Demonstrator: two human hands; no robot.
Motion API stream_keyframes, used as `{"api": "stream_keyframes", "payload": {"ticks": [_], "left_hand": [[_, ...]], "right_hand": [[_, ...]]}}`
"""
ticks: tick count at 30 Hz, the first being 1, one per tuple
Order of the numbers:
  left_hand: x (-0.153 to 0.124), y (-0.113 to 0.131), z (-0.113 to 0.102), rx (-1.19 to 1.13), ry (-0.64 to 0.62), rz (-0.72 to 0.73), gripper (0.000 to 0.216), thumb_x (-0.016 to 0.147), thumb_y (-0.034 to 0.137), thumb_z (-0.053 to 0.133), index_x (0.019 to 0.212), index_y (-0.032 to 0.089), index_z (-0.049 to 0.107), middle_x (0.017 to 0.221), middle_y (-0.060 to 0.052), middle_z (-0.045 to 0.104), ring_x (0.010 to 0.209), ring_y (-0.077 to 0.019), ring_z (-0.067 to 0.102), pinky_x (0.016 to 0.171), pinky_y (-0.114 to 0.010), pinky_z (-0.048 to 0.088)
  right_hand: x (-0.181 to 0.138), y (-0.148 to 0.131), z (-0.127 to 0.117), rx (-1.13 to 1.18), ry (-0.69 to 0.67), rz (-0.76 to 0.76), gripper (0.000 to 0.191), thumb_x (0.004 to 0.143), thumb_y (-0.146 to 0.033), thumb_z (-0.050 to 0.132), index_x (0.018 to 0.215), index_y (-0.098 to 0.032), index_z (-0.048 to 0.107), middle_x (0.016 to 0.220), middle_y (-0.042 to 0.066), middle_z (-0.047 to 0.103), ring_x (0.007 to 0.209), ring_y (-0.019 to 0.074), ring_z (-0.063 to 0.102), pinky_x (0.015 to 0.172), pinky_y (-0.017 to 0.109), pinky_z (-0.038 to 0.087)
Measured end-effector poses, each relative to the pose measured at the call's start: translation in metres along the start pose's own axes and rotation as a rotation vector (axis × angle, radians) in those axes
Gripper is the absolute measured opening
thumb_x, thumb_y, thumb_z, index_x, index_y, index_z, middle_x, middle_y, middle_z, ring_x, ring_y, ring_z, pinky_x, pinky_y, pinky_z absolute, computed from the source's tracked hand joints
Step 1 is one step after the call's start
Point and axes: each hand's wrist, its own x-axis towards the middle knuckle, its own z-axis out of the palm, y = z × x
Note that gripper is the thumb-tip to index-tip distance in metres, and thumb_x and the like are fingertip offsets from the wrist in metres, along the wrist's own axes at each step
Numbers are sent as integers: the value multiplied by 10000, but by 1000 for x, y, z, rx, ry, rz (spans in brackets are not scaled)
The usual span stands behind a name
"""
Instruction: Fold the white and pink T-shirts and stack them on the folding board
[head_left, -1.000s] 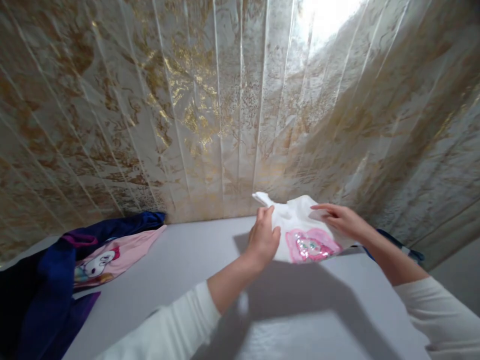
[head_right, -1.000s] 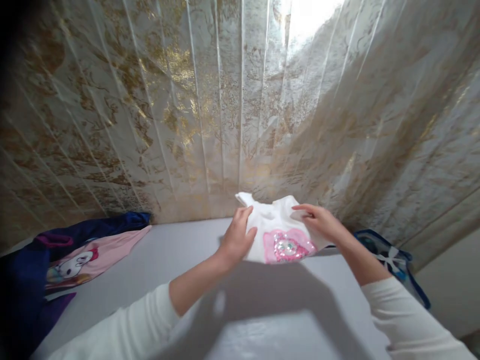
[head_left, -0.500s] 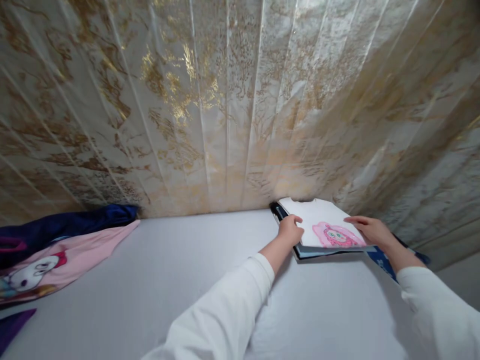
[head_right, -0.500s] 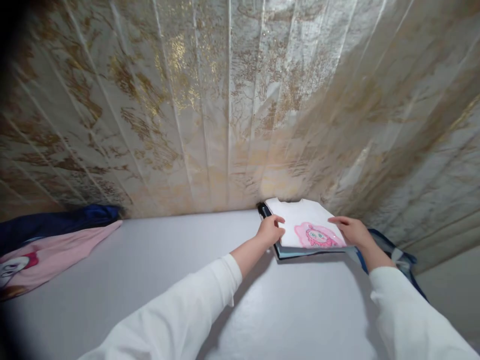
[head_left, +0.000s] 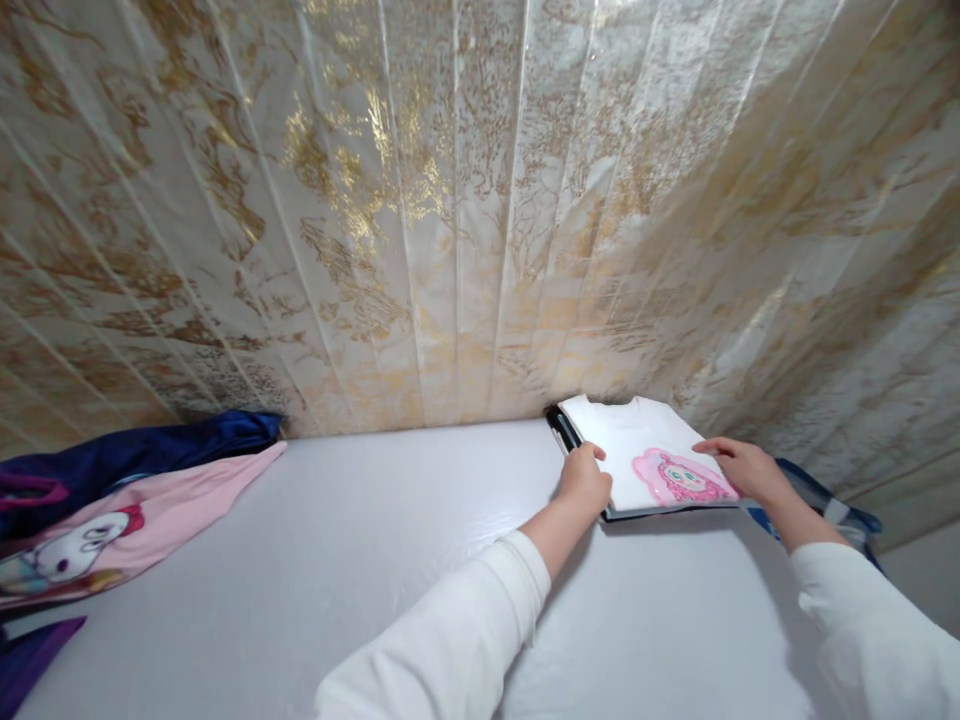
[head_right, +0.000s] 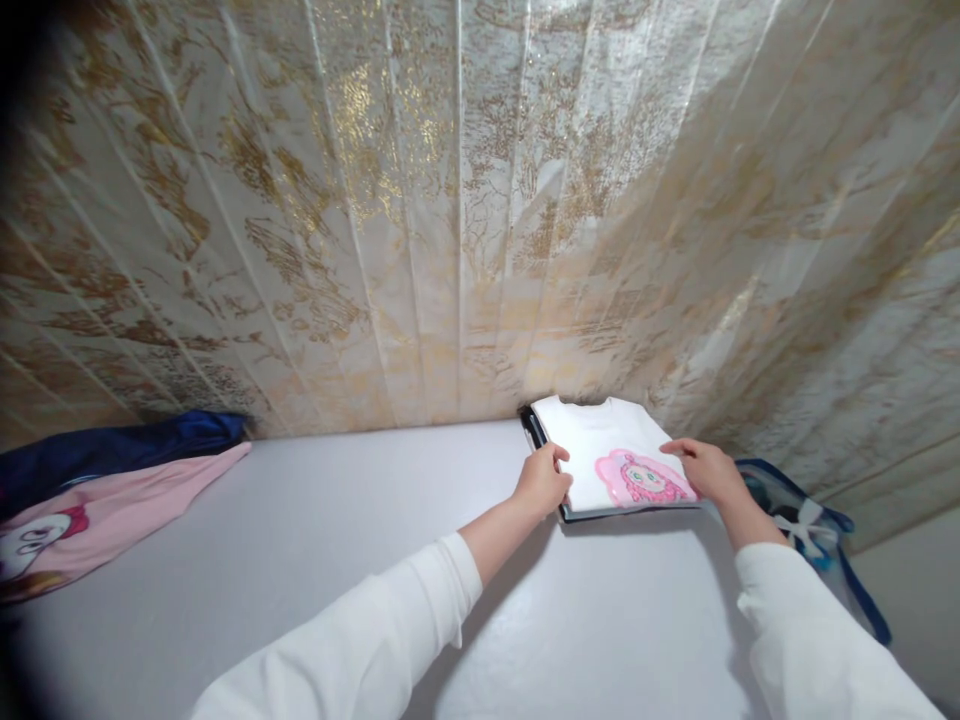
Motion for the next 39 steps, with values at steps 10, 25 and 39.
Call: {"api": "stream_keyframes", "payload": {"ticks": [10,25,39], "left_hand": [[-57,-5,6,522,-115,552,627,929,414,537,1464,155,334,1590,-95,218,1462,-259,144,1185,-454,136],[-81,-23,26,707,-150,454,769,936,470,499,1515,60,203,1580,-156,176,1478,-254,74,1192,-465,163],[-178,-67,-138,631,-146,297,701,919,403,502,1512,137,240,1597,-124,102,1476,-249,91,1165,-504,218]], "right_hand": [[-14,-52,36,-243,11,-208,484,957,-391,350,1372,-194,503,1487,133,432,1368,279,377,1061,436,341],[-14,-132,88,-314,-115,-427,570,977,-435,296,1494,-197,314,1566,107,302,1439,266,258,1118,482,254],[-102,-198,104,33,126,-603,627,918,-461,296,1467,-159,310,1526,147,371,1401,281,347,1103,480,325]]}}
